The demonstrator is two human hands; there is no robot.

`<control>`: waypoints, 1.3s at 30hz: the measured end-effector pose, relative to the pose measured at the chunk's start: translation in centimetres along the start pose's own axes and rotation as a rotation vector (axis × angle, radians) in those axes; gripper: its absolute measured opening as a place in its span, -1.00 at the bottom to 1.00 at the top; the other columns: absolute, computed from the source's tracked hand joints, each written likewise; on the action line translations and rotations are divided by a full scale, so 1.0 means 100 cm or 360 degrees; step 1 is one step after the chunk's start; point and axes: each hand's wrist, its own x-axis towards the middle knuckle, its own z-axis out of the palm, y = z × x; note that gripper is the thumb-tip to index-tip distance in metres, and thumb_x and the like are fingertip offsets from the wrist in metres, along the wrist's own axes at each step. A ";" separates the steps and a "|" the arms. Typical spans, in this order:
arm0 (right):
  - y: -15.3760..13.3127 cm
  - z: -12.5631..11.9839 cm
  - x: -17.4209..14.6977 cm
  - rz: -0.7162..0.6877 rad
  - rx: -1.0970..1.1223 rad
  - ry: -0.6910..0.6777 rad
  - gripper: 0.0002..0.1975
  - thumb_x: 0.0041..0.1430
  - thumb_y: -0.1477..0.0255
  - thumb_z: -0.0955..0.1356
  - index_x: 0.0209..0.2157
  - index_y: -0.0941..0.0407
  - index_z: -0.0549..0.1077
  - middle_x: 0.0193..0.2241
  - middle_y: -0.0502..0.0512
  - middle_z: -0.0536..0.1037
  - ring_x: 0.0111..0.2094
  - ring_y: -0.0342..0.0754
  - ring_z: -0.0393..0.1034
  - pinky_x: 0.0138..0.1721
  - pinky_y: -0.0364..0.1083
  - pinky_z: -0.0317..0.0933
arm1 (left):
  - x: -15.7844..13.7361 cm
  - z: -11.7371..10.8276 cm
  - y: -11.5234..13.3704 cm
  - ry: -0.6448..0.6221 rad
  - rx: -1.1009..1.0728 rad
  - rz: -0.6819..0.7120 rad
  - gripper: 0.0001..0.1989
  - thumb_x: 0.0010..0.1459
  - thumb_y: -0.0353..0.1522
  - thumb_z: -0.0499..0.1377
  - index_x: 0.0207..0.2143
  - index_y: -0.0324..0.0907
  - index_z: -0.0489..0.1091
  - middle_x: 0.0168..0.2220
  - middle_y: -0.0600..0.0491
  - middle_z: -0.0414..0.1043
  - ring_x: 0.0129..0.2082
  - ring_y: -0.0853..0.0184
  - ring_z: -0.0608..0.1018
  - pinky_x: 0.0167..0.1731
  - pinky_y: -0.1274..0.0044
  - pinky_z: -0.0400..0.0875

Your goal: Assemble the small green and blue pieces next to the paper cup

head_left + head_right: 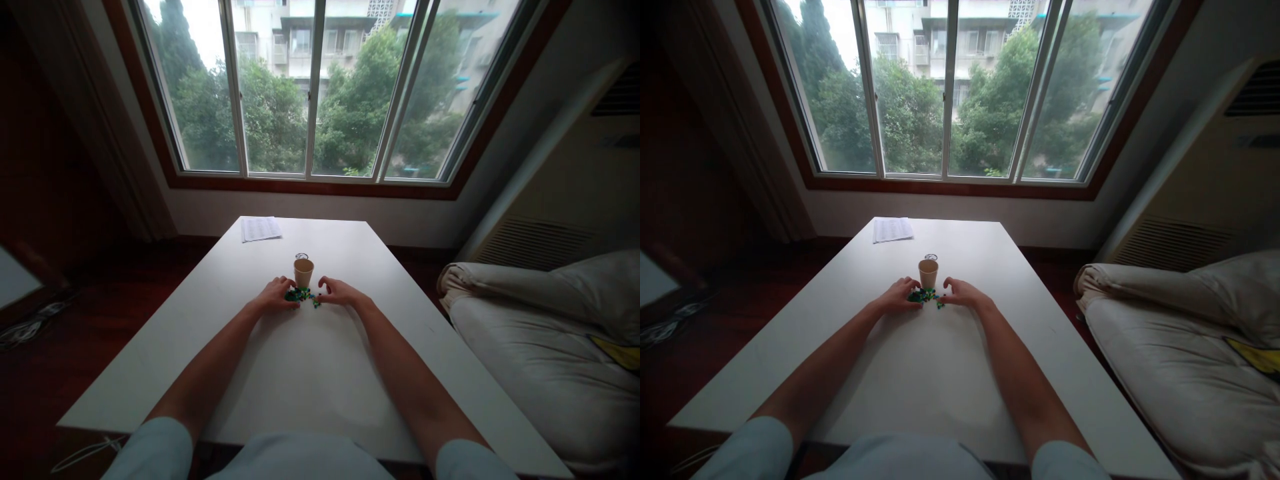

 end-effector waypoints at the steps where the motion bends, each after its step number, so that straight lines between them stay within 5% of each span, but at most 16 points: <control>1: -0.002 0.000 -0.001 -0.0004 -0.0042 -0.0005 -0.39 -0.04 0.00 0.49 -0.03 0.04 0.41 -0.36 0.00 0.48 -0.37 -0.06 0.33 -0.40 -0.15 0.06 | -0.001 0.000 0.002 0.0011 0.0018 0.0000 -0.34 -0.03 0.06 0.32 0.07 -0.06 0.41 0.00 -0.07 0.37 -0.02 0.10 0.41 -0.02 0.38 0.30; 8: -0.023 0.024 -0.006 -0.0198 -0.0368 0.0262 -0.41 -0.03 -0.02 0.51 -0.06 0.04 0.43 -0.19 0.09 0.55 -0.24 0.01 0.43 -0.30 -0.11 0.15 | -0.003 0.005 0.022 0.0078 0.0163 0.0035 -0.37 0.00 0.07 0.30 0.02 -0.08 0.39 -0.04 -0.11 0.37 -0.03 0.08 0.41 -0.01 0.34 0.28; 16: -0.025 0.036 -0.003 -0.0148 -0.0552 0.0459 -0.72 0.32 0.13 0.32 -0.13 0.03 0.44 -0.22 0.08 0.56 -0.24 -0.01 0.44 -0.30 -0.11 0.12 | 0.001 0.012 0.018 0.0218 0.0181 0.0016 -0.63 0.17 -0.10 0.24 -0.08 -0.11 0.43 -0.12 -0.08 0.40 -0.08 0.14 0.43 -0.06 0.37 0.32; 23: -0.023 0.036 0.000 -0.0102 -0.0471 0.0469 -0.70 0.34 0.12 0.31 -0.09 0.03 0.46 -0.20 0.08 0.56 -0.22 -0.03 0.44 -0.27 -0.12 0.13 | 0.001 0.014 0.011 0.0261 0.0167 -0.0005 -0.64 0.20 -0.11 0.22 -0.03 -0.08 0.46 -0.12 -0.06 0.42 -0.09 0.19 0.44 -0.05 0.40 0.33; 30: -0.020 0.030 0.000 -0.0162 -0.0421 0.0306 -0.55 0.13 0.10 0.45 -0.03 0.05 0.46 -0.17 0.12 0.55 -0.20 0.02 0.44 -0.25 -0.12 0.16 | 0.001 0.010 -0.002 0.0310 0.0099 -0.0144 -0.67 0.24 -0.12 0.19 -0.05 -0.09 0.50 -0.13 -0.04 0.44 -0.09 0.22 0.45 -0.04 0.42 0.33; 39: -0.017 0.028 0.002 -0.0122 -0.0423 0.0291 -0.73 0.20 0.31 0.40 -0.07 0.05 0.46 -0.20 0.10 0.56 -0.23 -0.02 0.42 -0.29 -0.14 0.12 | 0.004 0.003 -0.016 0.0207 -0.0031 -0.0467 -0.73 0.29 -0.21 0.10 -0.14 -0.08 0.55 -0.26 0.04 0.55 -0.29 0.32 0.53 -0.27 0.54 0.32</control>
